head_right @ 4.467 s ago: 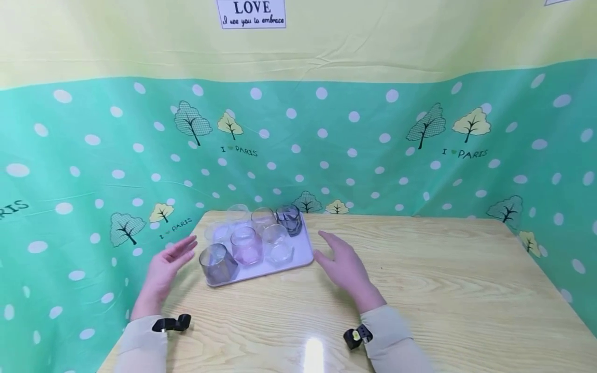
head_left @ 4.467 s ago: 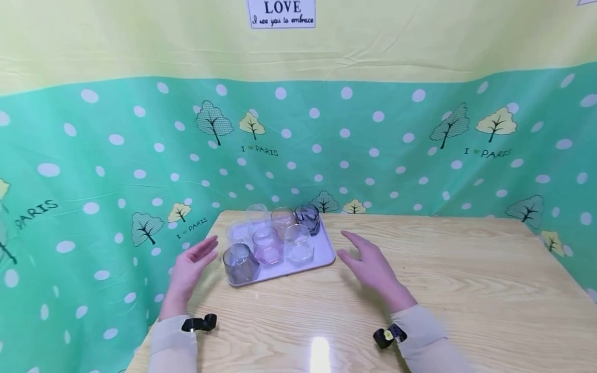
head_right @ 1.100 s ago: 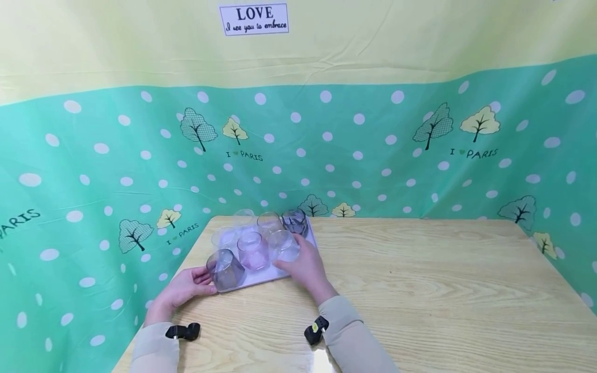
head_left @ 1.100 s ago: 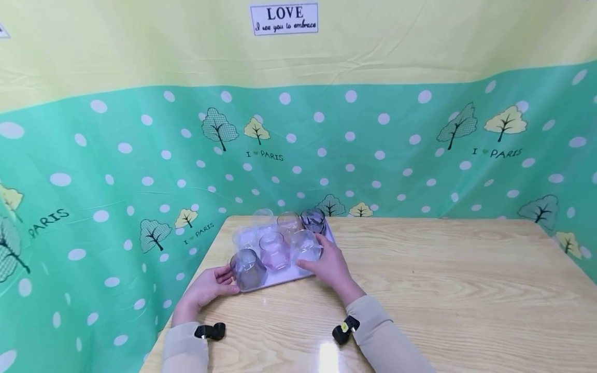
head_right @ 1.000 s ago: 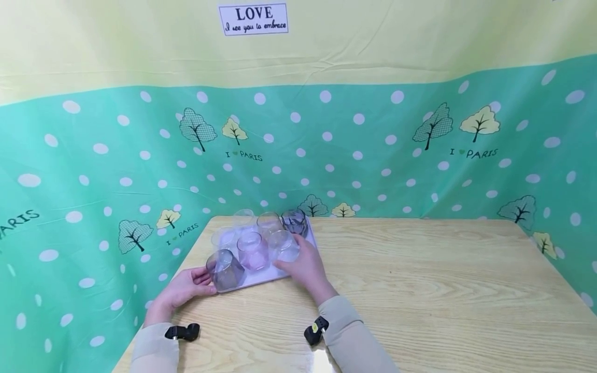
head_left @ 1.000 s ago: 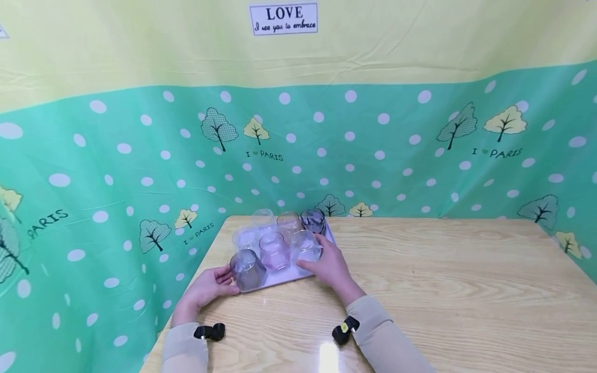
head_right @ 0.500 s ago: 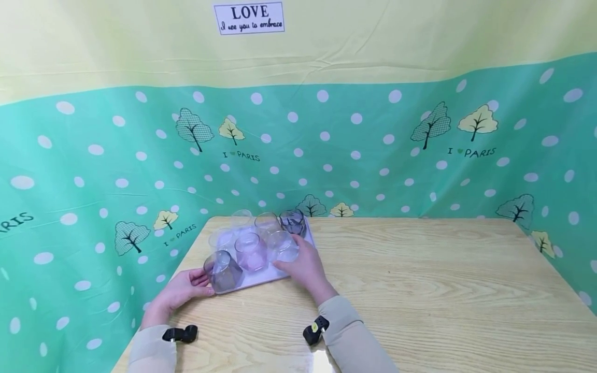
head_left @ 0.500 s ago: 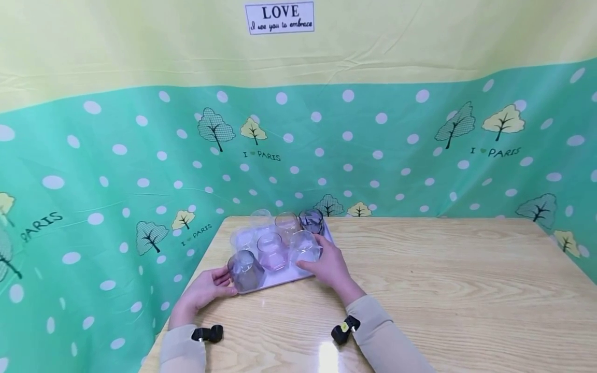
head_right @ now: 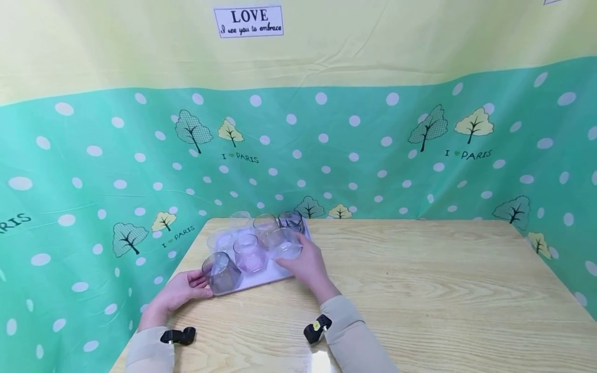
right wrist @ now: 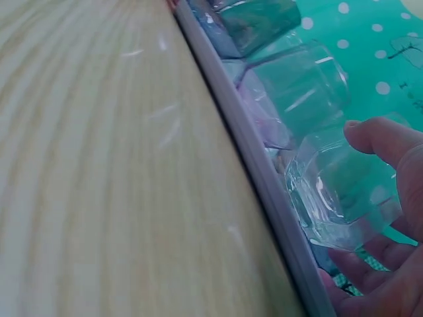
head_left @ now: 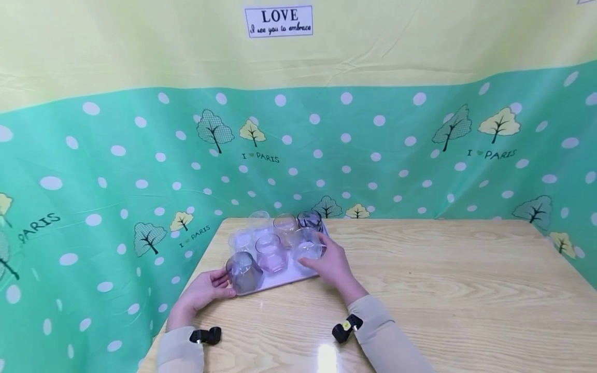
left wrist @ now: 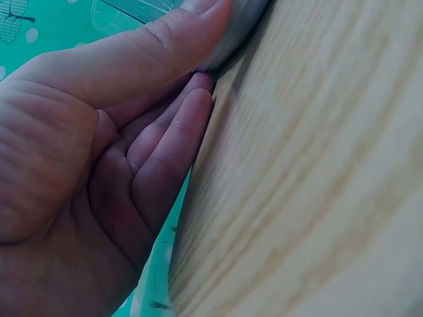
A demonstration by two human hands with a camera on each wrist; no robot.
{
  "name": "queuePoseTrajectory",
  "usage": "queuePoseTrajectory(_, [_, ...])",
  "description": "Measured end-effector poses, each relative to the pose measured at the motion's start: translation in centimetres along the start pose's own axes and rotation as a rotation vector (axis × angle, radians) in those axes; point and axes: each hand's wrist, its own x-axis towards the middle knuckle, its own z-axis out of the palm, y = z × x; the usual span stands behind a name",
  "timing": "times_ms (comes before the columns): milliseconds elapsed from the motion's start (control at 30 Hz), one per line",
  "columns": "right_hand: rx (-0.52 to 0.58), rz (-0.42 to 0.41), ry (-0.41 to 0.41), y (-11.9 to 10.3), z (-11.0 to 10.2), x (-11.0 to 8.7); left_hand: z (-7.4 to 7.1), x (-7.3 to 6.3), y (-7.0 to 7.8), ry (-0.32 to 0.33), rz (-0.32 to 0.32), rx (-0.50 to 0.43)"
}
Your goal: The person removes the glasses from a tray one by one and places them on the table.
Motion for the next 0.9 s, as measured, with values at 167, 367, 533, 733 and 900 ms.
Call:
queuePoseTrajectory(167, [0.035, 0.001, 0.018, -0.2, -1.2, 0.4, 0.0, 0.1, -0.2, 0.000, 0.004, -0.015])
queuePoseTrajectory(367, [0.081, 0.008, 0.017, 0.0, -2.6, 0.9, -0.1, 0.2, -0.5, 0.005, -0.002, 0.001])
queuePoseTrajectory(533, [0.079, 0.019, 0.035, 0.5, -4.2, 1.4, -0.1, 0.2, -0.6, 0.009, -0.010, -0.006])
queuePoseTrajectory(733, [0.095, 0.051, 0.072, 1.8, -6.7, 2.8, -0.2, 0.2, -0.4, -0.001, 0.008, 0.014])
queuePoseTrajectory(900, [0.124, 0.086, 0.094, 3.2, -8.8, 3.9, -0.1, 0.0, -0.4, 0.018, -0.008, 0.028])
